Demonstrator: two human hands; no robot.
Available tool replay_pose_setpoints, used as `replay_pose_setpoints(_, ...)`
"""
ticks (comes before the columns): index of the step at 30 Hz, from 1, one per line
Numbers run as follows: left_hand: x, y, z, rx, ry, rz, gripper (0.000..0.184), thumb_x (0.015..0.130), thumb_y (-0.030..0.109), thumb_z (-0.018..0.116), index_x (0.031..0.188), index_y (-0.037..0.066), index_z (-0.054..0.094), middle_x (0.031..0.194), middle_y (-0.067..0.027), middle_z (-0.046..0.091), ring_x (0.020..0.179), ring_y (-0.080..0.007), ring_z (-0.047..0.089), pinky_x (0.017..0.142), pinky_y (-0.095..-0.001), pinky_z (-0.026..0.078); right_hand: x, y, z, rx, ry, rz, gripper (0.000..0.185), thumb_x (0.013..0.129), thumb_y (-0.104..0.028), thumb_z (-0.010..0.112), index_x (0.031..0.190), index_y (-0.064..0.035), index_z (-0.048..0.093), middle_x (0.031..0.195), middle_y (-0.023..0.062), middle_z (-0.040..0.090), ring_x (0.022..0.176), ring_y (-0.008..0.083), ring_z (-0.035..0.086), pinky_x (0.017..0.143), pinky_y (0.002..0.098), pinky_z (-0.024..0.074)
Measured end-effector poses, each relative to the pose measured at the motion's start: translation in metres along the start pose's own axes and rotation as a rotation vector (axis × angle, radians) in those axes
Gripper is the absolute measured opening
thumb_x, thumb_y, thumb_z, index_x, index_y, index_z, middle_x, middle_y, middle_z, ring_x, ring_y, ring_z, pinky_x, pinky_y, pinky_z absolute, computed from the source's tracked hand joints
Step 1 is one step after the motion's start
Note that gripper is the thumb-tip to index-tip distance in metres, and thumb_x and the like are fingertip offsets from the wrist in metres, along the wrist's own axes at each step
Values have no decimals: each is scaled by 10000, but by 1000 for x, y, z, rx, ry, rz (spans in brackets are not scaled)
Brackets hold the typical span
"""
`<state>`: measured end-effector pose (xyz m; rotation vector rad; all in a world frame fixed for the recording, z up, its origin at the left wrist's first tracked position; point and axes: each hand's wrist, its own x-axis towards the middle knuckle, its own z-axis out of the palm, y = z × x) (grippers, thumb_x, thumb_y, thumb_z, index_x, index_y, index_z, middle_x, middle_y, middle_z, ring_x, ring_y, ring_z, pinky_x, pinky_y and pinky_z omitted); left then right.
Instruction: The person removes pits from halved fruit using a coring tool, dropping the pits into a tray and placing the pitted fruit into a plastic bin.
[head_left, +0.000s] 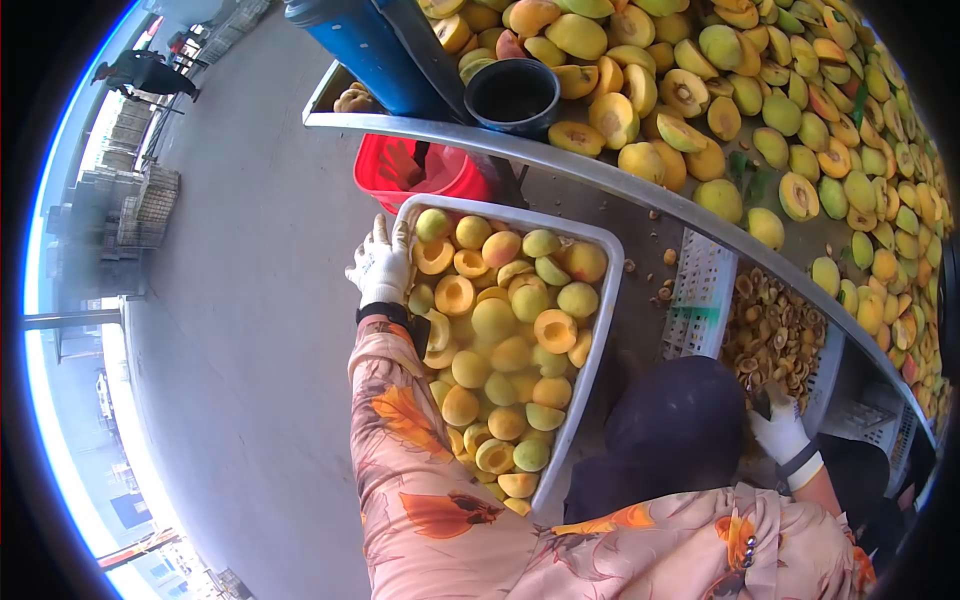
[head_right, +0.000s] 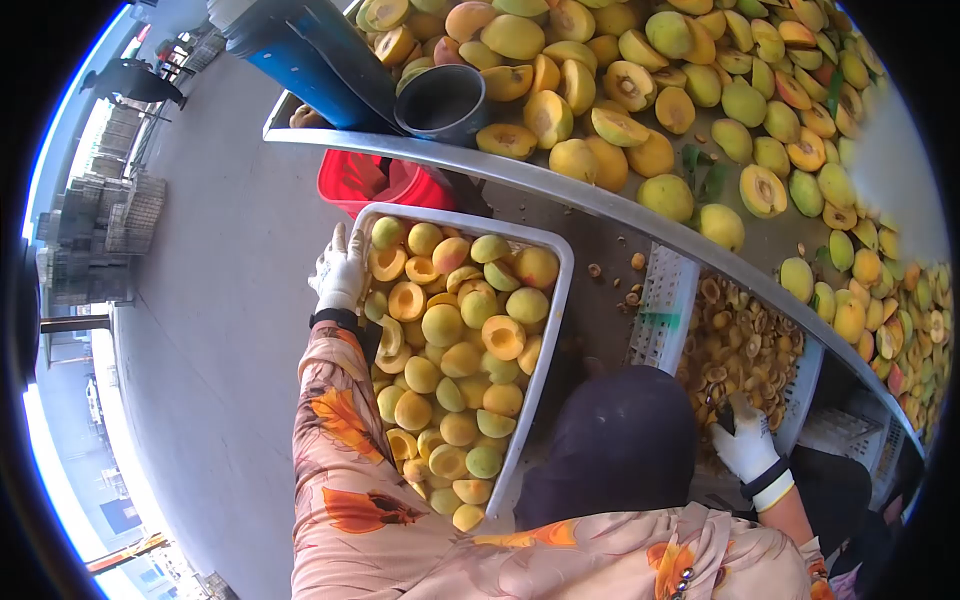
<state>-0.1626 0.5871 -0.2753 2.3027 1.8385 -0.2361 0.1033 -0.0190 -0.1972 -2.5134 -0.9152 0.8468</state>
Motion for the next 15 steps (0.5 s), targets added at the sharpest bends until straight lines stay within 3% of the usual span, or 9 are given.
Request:
replay_pose_setpoints(4, -8, 2, 8, 38, 108, 3, 674, 1026, 636, 289, 1568, 243, 374, 1527, -91, 500, 1425, -322, 425, 1149, -621, 232, -3, 8, 0, 47, -31, 78, 371, 795, -69, 697, 1117, 33, 544, 808, 231, 640, 787, 443, 654, 670, 446, 499)
replay_pose_setpoints(8, -11, 5, 6, 40, 64, -31, 658, 1032, 622, 293, 1554, 234, 393, 1480, -106, 546, 1368, -331, 488, 1117, -594, 284, -11, 27, 8, 47, -3, 62, 451, 794, -53, 686, 1210, 36, 537, 898, 262, 664, 899, 469, 664, 758, 451, 518)
replay_pose_setpoints(11, -12, 6, 6, 52, 77, -17, 658, 1035, 617, 291, 1553, 223, 394, 1472, -114, 552, 1353, -335, 503, 1096, -589, 305, -11, 27, 10, -18, 12, 1, 452, 794, -50, 686, 1215, 30, 543, 915, 267, 667, 909, 471, 666, 774, 448, 519)
replay_pose_setpoints(15, -13, 8, 11, 87, 123, -18, 682, 1030, 630, 302, 1558, 206, 382, 1482, -125, 541, 1363, -351, 491, 1106, -587, 292, -9, 19, 14, 72, -33, 77, 450, 794, -49, 685, 1217, 18, 547, 950, 268, 673, 936, 455, 676, 787, 444, 522)
